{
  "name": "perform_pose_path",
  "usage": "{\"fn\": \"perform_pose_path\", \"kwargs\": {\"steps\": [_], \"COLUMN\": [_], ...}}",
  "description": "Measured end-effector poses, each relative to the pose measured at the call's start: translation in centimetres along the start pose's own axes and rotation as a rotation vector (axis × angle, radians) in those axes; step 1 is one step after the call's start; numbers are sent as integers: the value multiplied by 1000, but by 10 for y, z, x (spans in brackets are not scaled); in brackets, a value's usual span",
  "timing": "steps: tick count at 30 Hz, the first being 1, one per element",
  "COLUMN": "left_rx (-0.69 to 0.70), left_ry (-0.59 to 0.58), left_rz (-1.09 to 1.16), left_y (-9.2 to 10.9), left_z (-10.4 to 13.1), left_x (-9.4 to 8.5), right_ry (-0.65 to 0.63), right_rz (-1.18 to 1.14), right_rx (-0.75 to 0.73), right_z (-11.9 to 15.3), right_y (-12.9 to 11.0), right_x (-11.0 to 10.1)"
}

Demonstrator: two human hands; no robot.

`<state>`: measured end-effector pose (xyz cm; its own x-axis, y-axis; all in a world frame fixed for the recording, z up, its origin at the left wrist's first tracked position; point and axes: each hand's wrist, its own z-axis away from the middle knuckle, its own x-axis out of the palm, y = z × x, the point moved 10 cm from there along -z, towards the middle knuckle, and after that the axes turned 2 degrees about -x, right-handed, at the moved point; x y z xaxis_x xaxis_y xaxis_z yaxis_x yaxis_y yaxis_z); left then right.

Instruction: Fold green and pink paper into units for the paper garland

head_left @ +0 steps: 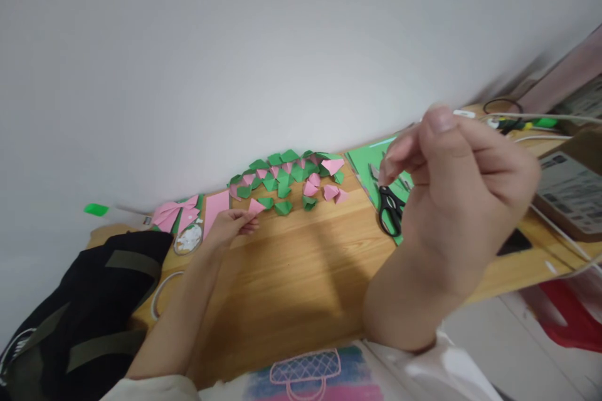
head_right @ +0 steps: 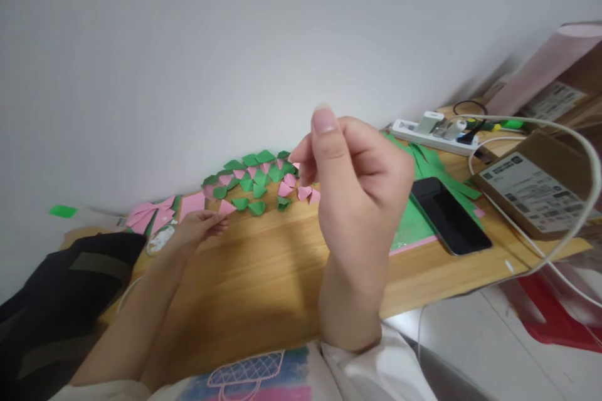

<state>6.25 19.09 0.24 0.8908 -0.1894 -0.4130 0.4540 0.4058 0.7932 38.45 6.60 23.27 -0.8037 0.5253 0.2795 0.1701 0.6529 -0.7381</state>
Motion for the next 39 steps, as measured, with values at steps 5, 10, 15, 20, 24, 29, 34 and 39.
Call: {"fn": "perform_pose_path", "kwargs": {"steps": [5,10,15,20,24,29,34,39], "left_rx": [-71,-67,-31,35,92,121,154,226], "left_ry": [-164,-232,-268,-298,-313,-314,-248,-18], "left_rz": [-118,-229,-318,-408,-494,-635,-790,-888], "left_y": [25,49,57,61,67,73,83,96], "left_z": [-16,-33,-41,-42,-43,-44,-40,-26], "left_x": [40,69,82,91,95,100,101,55], "right_ry": [-27,-37,-77,-90,-100,-114,-112,-113], "right_rz": [-41,-44,-8,-49,-37,-23,-36,-40], "right_rx": [27,65,42,23,23,35,8,-63], "right_z": [-1,1,4,4,5,7,7,5], "right_y": [6,13,12,9,8,9,8,3], "right_x": [2,5,12,17,21,24,26,27]}}
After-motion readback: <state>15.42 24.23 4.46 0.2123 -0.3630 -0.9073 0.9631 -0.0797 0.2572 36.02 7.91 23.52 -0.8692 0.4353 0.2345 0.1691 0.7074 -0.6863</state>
